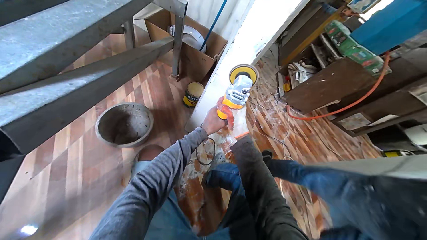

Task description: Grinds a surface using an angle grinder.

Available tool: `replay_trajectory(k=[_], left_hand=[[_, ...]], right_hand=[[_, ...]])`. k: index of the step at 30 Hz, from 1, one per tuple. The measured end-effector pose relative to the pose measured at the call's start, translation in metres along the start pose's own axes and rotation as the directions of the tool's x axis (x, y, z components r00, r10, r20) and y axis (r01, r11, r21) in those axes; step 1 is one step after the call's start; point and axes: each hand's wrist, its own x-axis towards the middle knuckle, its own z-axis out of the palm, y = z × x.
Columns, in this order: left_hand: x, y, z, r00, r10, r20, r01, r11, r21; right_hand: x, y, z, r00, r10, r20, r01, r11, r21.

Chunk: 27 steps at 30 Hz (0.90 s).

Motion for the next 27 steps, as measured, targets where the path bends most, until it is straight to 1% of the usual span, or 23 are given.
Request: replay_trajectory(k=[2, 4, 6, 7, 8, 11, 12, 13, 15, 17, 19, 20, 22, 24, 26, 27], left_hand=[[0.001, -0.005, 0.007, 0.998, 0.033, -0.05, -0.036, 0.998, -0.061], [-0.002, -0.017, 0.02, 0.986, 0.069, -0.149, -0.096, 0.978, -0.183], [-0.007, -0.026, 0.028, 0.971, 0.062, -0.23, -0.127, 0.951, -0.281], [-0.009, -0.026, 0.027, 0.968, 0.049, -0.245, -0.122, 0.949, -0.291], [-0.009, -0.022, 0.022, 0.971, 0.04, -0.234, -0.105, 0.956, -0.275], [-0.004, -0.002, -0.004, 0.991, 0.043, -0.123, -0.065, 0.981, -0.18], [-0.001, 0.001, -0.009, 0.992, 0.073, -0.102, -0.089, 0.983, -0.161], [0.002, 0.001, -0.01, 0.991, 0.099, -0.095, -0.112, 0.982, -0.153], [0.003, -0.003, -0.004, 0.988, 0.091, -0.129, -0.115, 0.974, -0.193], [-0.001, -0.018, 0.008, 0.984, 0.041, -0.175, -0.09, 0.957, -0.277], [-0.008, -0.028, 0.019, 0.969, 0.02, -0.245, -0.101, 0.941, -0.324], [-0.011, -0.027, 0.02, 0.962, 0.033, -0.271, -0.125, 0.935, -0.332], [-0.013, -0.014, 0.011, 0.962, 0.07, -0.265, -0.153, 0.939, -0.309], [-0.01, 0.009, -0.002, 0.974, 0.103, -0.202, -0.149, 0.962, -0.227], [0.001, 0.034, -0.01, 0.985, 0.107, -0.133, -0.125, 0.983, -0.134], [0.006, 0.046, -0.01, 0.989, 0.105, -0.107, -0.116, 0.987, -0.107]], right_hand=[[-0.004, -0.01, -0.006, 1.0, 0.014, 0.023, -0.013, 0.999, -0.048], [-0.006, -0.021, -0.007, 0.995, 0.041, 0.09, -0.027, 0.988, -0.155], [-0.004, -0.027, 0.0, 0.989, 0.044, 0.141, -0.014, 0.978, -0.207], [-0.004, -0.029, 0.005, 0.988, 0.041, 0.151, -0.009, 0.978, -0.207], [-0.005, -0.032, 0.007, 0.988, 0.044, 0.149, -0.015, 0.982, -0.191], [-0.01, -0.036, 0.004, 0.994, 0.06, 0.091, -0.049, 0.992, -0.118], [-0.012, -0.037, 0.002, 0.996, 0.047, 0.071, -0.04, 0.994, -0.105], [-0.013, -0.039, 0.0, 0.997, 0.041, 0.073, -0.031, 0.991, -0.128], [-0.012, -0.047, 0.001, 0.996, 0.01, 0.086, 0.002, 0.989, -0.146], [-0.002, -0.046, 0.011, 0.994, -0.046, 0.104, 0.063, 0.984, -0.166], [0.007, -0.041, 0.021, 0.987, -0.072, 0.144, 0.101, 0.973, -0.206], [0.007, -0.041, 0.022, 0.985, -0.076, 0.153, 0.107, 0.971, -0.212], [0.002, -0.05, 0.018, 0.99, -0.033, 0.135, 0.057, 0.983, -0.175], [-0.001, -0.063, 0.006, 0.997, 0.004, 0.075, 0.002, 0.997, -0.083], [0.0, -0.073, -0.009, 1.0, -0.015, 0.008, 0.015, 0.999, 0.032], [-0.001, -0.079, -0.019, 1.0, -0.021, -0.012, 0.022, 0.998, 0.058]])
